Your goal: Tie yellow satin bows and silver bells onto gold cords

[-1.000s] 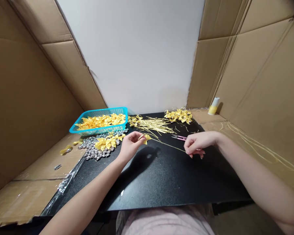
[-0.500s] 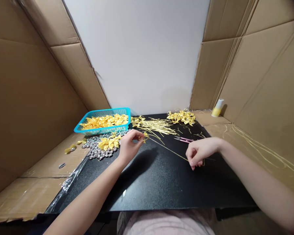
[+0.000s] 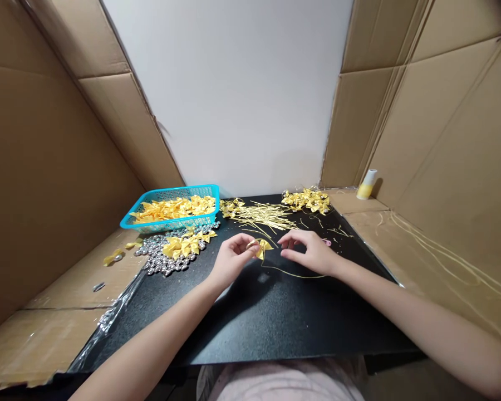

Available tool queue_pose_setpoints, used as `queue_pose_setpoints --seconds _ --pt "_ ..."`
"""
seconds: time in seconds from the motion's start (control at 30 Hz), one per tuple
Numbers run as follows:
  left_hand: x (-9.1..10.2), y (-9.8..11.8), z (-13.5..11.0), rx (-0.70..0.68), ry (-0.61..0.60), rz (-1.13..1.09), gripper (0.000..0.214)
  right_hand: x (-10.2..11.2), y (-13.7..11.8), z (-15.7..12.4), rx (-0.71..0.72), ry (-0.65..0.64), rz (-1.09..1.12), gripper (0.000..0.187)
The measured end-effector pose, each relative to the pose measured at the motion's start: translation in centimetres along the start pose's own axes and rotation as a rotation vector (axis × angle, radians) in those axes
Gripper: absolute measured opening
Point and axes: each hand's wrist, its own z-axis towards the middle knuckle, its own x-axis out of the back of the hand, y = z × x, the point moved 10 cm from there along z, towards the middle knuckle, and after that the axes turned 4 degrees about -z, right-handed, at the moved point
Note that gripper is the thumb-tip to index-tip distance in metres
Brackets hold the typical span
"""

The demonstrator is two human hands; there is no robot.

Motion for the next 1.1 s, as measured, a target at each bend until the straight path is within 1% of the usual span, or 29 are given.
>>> queue_pose_setpoints --seconds 0.1,0.17,0.23,0.4,0.53,0.67,0.77,0.9,1.1 --pt "-2.1 -0.8 -1.0 0.083 -0.099 -0.064 0.020 -2.7 -0.6 -0.8 -0.020 -0.062 0.038 0.020" --pt "-3.2 -1.1 -1.5 0.108 -0.154 -0.096 0.021 -3.5 -0.6 -1.1 -0.032 -0.058 0.020 0.020" --pt "-3.7 -1.3 -1.8 0.117 -0.174 -0.119 0.022 -3.8 -0.7 -1.2 -0.022 -0.058 0.026 0.019" --pt "-3.5 -2.0 -1.7 0.163 -0.142 -0.170 0.023 -3.4 -1.3 -1.2 0.017 -0.107 0.122 0.023" --pt "-3.3 -2.2 -1.8 0.195 -0.140 -0.140 0.022 -3.5 -1.1 -1.1 -0.022 -0.123 0.256 0.030" --pt "-3.0 -1.9 -1.9 0.176 -0.108 -0.078 0.019 -3.7 -0.3 -1.1 -0.089 -0.127 0.423 0.031" --pt "-3.0 -1.8 -1.9 0.165 -0.104 -0.067 0.018 -3.2 0.2 -1.1 -0.126 -0.088 0.443 0.032" --pt "-3.5 -1.8 -2.0 0.150 -0.144 -0.027 0.015 -2.7 0.6 -1.0 -0.168 -0.053 0.457 0.032" --pt "-3.8 -1.2 -2.1 0.076 -0.177 0.075 0.009 -2.2 0.4 -0.9 -0.164 -0.037 0.448 0.032"
